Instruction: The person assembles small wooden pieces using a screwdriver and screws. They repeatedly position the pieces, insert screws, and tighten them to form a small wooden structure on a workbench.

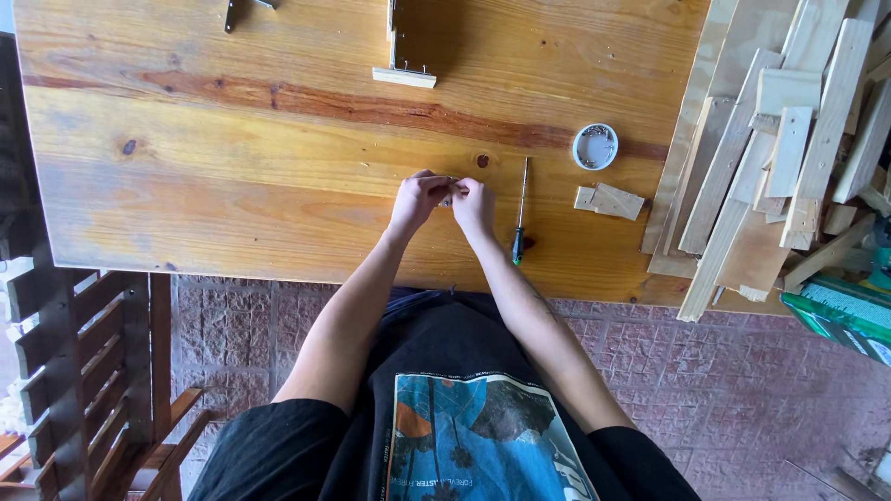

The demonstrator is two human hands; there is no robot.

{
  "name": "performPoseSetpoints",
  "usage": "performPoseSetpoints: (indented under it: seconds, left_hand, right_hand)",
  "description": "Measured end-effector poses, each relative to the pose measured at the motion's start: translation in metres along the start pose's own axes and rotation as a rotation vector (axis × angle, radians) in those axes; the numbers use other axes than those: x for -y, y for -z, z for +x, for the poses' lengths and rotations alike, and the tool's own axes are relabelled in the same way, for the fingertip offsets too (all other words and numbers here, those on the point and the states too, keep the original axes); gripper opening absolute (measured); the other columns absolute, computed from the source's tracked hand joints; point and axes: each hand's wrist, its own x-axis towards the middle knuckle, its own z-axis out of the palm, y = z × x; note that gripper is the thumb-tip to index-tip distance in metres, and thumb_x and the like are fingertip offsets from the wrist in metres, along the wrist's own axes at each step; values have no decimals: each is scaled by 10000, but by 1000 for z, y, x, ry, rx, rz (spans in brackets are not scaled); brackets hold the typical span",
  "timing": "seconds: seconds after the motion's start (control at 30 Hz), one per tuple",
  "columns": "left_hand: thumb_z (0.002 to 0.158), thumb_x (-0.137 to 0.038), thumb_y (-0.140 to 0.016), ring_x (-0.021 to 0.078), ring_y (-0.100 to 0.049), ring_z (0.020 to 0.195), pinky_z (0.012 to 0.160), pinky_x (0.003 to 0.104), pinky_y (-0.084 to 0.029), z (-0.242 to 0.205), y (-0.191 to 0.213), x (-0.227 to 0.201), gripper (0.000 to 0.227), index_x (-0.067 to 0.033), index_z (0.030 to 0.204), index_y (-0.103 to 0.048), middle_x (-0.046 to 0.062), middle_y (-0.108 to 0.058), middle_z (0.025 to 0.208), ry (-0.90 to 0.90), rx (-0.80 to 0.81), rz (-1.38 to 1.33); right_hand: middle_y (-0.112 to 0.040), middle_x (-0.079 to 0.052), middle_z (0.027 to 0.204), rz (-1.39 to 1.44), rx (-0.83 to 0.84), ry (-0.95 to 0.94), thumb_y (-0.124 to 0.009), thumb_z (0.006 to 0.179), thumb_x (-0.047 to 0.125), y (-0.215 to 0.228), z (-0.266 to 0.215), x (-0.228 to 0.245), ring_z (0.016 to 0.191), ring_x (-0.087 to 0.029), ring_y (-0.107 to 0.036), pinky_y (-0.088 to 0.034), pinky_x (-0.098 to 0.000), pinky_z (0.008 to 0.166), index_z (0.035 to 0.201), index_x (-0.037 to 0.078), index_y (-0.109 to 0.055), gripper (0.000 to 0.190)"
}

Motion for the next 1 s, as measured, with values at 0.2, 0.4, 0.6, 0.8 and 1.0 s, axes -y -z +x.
performPoseSetpoints:
  seconds: [0.2,0.4,0.6,0.8,1.0]
  left_hand:
    - [830,-121,-809,350,-725,780,695,412,-596,-5,-4,-1,162,-142,990,-815,117,-728,878,-13,-46,11]
    - [808,-100,-809,380,-708,744,648,420,-580,-8,-5,4,142,-137,943,-830,157,-703,816,-43,-103,-6]
    - [795,-73,-802,336,-714,734,647,378,-588,-7,-11,9,139,-125,921,-832,139,-715,825,-23,-135,-49]
    - [778,-102,-819,316,-718,736,640,387,-593,-10,-16,13,148,-139,920,-833,115,-717,824,-5,-156,-62]
    - [786,-109,-803,347,-714,741,662,392,-596,-10,-17,14,141,-141,920,-832,132,-718,829,2,-136,-27]
  right_hand:
    - [-781,-137,946,31,54,76,-750,961,378,-2,6,-41,872,-276,-777,-635,-380,769,981,103,-768,277]
    - [-513,-315,1241,-121,-332,93,-834,919,300,88,-55,-47,1058,-493,-666,-576,-561,922,1351,-10,-422,673]
    - [-534,-209,1120,-385,-67,-20,-662,1025,335,79,-76,-170,1011,-440,-686,-581,-480,821,1151,15,-526,370]
    - [-684,-159,898,-417,-219,377,-717,1007,348,142,-97,-119,826,-375,-721,-577,-448,661,1159,90,-697,300]
    - [-663,-39,879,-546,-316,624,-793,942,365,169,-108,-36,811,-232,-686,-580,-336,659,1084,155,-780,253]
